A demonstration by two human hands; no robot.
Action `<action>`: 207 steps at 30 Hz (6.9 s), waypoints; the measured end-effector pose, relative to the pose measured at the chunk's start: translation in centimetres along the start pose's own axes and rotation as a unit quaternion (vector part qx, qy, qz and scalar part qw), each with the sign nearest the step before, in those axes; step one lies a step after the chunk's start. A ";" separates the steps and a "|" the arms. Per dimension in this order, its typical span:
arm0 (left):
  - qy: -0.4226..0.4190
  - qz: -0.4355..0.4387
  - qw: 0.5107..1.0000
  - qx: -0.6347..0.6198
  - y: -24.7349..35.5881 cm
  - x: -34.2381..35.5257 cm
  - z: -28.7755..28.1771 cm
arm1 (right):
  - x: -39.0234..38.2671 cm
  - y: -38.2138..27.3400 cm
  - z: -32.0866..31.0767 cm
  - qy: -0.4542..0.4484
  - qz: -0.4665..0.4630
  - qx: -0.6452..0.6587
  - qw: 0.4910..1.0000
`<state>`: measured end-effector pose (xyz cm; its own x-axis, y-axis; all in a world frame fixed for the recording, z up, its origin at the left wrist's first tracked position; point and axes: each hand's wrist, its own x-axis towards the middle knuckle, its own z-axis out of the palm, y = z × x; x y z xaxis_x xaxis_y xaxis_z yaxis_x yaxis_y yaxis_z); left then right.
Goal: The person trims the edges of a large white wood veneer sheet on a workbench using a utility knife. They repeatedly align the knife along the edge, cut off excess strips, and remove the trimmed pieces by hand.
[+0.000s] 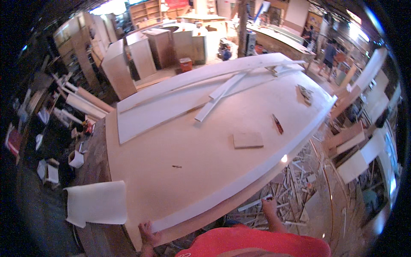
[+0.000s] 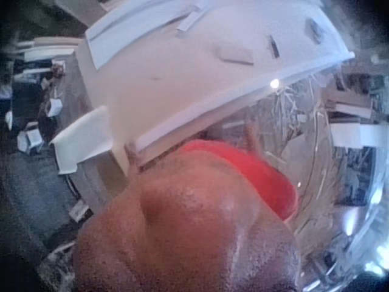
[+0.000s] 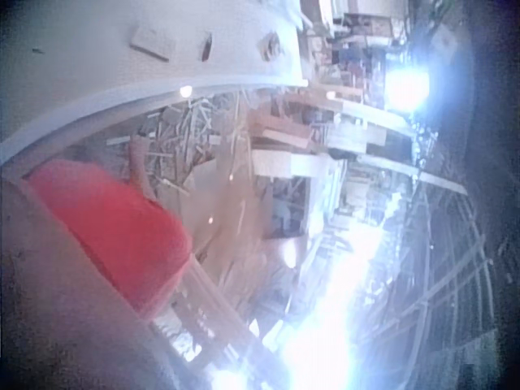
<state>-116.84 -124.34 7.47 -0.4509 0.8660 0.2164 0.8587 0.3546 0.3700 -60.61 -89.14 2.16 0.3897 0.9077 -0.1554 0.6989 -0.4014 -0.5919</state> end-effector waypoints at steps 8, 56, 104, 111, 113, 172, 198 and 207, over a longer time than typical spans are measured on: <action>-0.026 0.011 0.999 0.022 6.7 2.2 1.7 | 6.4 4.4 1.6 0.056 -0.137 -0.029 0.989; -0.187 0.336 0.921 -0.063 8.3 13.1 4.1 | -23.8 12.2 6.9 0.049 0.190 0.258 0.946; -0.215 0.343 0.906 -0.124 8.0 13.1 6.4 | -38.7 -3.6 6.7 -0.034 0.279 0.332 0.901; -0.220 0.363 0.896 -0.130 6.8 12.8 8.3 | -37.0 -9.8 7.4 -0.087 0.238 0.425 0.869; -0.219 0.371 0.891 -0.144 6.5 12.6 8.1 | -36.3 -12.9 6.9 -0.115 0.230 0.432 0.865; -0.222 0.545 0.801 -0.114 36.8 21.4 22.4 | -24.0 -10.8 10.4 0.063 0.198 0.446 0.871; -0.208 0.544 0.805 -0.111 37.3 21.6 21.5 | -26.5 -13.3 13.8 0.138 0.075 0.416 0.896; -0.229 0.534 0.806 -0.113 37.2 21.5 21.4 | -26.6 -13.7 13.2 0.107 0.091 0.473 0.870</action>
<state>-89.42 -84.98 6.54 0.6978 0.6921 0.1846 0.6074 -0.7083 0.3596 -88.47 -106.15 4.00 0.6159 0.7555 -0.2233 -0.1524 -0.1638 -0.9747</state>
